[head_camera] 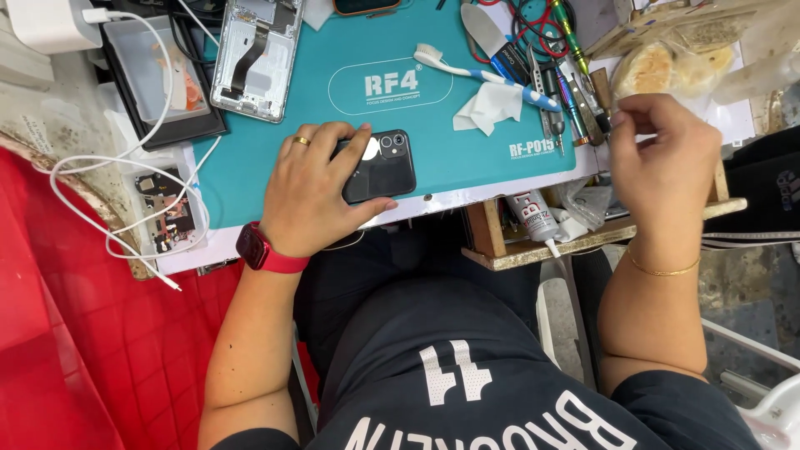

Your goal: The person cleans the back of a black smartphone using a metal pick, a toothbrush, and a tissue. They repeatedly scrape and wipe the camera module area and the back surface, then set the tools aside.

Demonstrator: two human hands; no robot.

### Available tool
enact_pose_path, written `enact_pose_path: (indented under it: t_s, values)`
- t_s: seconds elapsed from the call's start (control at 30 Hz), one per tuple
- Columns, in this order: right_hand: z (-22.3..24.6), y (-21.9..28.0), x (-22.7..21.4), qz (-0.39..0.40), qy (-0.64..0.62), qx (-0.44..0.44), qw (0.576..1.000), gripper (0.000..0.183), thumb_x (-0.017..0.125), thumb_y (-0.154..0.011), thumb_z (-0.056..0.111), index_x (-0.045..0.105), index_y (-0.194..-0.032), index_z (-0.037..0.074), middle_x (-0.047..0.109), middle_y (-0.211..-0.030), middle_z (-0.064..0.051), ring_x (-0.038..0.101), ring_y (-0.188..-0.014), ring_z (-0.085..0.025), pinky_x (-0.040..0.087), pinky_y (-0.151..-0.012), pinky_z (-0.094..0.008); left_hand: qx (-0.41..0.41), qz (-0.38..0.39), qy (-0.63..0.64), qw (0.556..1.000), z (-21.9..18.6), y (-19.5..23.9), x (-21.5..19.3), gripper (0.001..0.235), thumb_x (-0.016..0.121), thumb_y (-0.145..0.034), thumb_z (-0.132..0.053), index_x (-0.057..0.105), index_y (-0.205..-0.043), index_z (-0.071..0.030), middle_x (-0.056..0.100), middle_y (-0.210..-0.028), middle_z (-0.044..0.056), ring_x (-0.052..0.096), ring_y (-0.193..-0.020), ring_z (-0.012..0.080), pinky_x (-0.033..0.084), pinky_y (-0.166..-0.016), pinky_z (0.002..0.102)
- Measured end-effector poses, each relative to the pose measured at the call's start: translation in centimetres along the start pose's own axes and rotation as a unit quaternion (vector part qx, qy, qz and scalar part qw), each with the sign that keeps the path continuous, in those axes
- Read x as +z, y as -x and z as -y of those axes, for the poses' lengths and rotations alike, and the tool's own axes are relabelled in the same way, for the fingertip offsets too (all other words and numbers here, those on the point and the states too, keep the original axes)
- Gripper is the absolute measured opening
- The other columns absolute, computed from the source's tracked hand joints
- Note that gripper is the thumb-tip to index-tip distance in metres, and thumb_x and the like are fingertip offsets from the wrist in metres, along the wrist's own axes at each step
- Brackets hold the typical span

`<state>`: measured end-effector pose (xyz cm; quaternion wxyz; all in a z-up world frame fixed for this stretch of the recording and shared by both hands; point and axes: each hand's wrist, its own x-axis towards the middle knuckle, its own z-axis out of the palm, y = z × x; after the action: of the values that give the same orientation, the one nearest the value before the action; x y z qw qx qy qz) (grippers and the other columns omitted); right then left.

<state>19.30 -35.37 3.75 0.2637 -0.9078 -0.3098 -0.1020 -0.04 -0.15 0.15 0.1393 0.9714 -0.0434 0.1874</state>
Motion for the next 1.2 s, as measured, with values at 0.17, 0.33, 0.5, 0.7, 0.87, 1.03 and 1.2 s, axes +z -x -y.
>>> enact_pose_path:
  t_s: [0.17,0.33,0.5,0.7,0.87,1.03,1.2]
  values:
    - [3.0,-2.9,2.1,0.057,-0.046,-0.098,0.993,0.014,0.063,-0.107,-0.004,0.074,-0.116,-0.004,0.072,-0.103,-0.017,0.066,-0.089,-0.03,0.05,-0.071,-0.037,-0.006,0.012,0.003,1.0,0.1,0.0,0.0,0.089,0.085,-0.079,-0.066,0.061,-0.138,-0.004,0.061,-0.123,0.013,0.058,-0.108,0.0345,0.05,-0.089,0.049]
    - [1.7,-8.2,6.0,0.092,0.121,-0.099,0.983,0.016,0.072,-0.103,0.017,0.083,-0.099,0.007,0.076,-0.088,-0.012,0.069,-0.08,-0.039,0.054,-0.065,-0.051,-0.006,0.018,-0.002,1.0,-0.1,0.0,-0.2,0.097,0.087,-0.075,-0.069,0.059,-0.14,-0.004,0.06,-0.123,0.012,0.057,-0.107,0.0342,0.049,-0.091,0.049]
    - [-0.9,-9.8,8.6,0.087,0.187,-0.09,0.974,0.011,0.075,-0.102,0.022,0.08,-0.096,0.014,0.07,-0.088,-0.015,0.067,-0.078,-0.04,0.053,-0.059,-0.051,-0.003,-0.003,-0.015,1.0,-0.1,0.3,0.0,0.098,0.088,-0.074,-0.072,0.06,-0.139,-0.005,0.059,-0.122,0.011,0.056,-0.105,0.0322,0.049,-0.088,0.046]
    - [3.4,-8.9,6.4,-0.062,0.037,-0.141,0.987,0.01,0.05,-0.118,0.004,0.059,-0.115,-0.001,0.074,-0.094,-0.016,0.067,-0.079,-0.04,0.047,-0.067,-0.051,-0.002,-0.006,-0.013,1.0,0.1,0.3,0.3,0.096,0.091,-0.072,-0.071,0.062,-0.137,-0.006,0.06,-0.122,0.009,0.057,-0.103,0.0303,0.05,-0.087,0.045]
    - [7.7,-7.0,5.0,-0.068,-0.07,-0.175,0.98,0.016,0.037,-0.124,0.005,0.047,-0.122,-0.008,0.047,-0.099,-0.02,0.046,-0.08,-0.034,0.037,-0.075,-0.048,0.0,-0.001,-0.019,1.0,0.1,0.4,0.3,0.095,0.09,-0.073,-0.071,0.063,-0.137,-0.007,0.061,-0.122,0.009,0.057,-0.104,0.029,0.051,-0.088,0.044]
    - [9.4,-3.2,8.1,0.109,-0.137,-0.253,0.952,0.026,0.062,-0.109,-0.007,0.065,-0.134,-0.004,0.058,-0.11,-0.02,0.061,-0.099,-0.037,0.052,-0.086,-0.046,0.0,0.013,-0.018,1.0,0.2,0.2,0.3,0.095,0.089,-0.074,-0.072,0.062,-0.139,-0.007,0.06,-0.123,0.007,0.056,-0.101,0.0288,0.051,-0.086,0.044]
    - [9.2,-1.5,9.7,0.067,-0.101,-0.307,0.944,0.017,0.063,-0.107,-0.008,0.066,-0.123,-0.007,0.062,-0.109,-0.02,0.065,-0.087,-0.035,0.053,-0.067,-0.04,0.0,0.016,-0.021,1.0,0.1,0.0,0.0,0.094,0.087,-0.077,-0.072,0.062,-0.139,-0.006,0.06,-0.121,0.007,0.055,-0.099,0.029,0.05,-0.085,0.043]
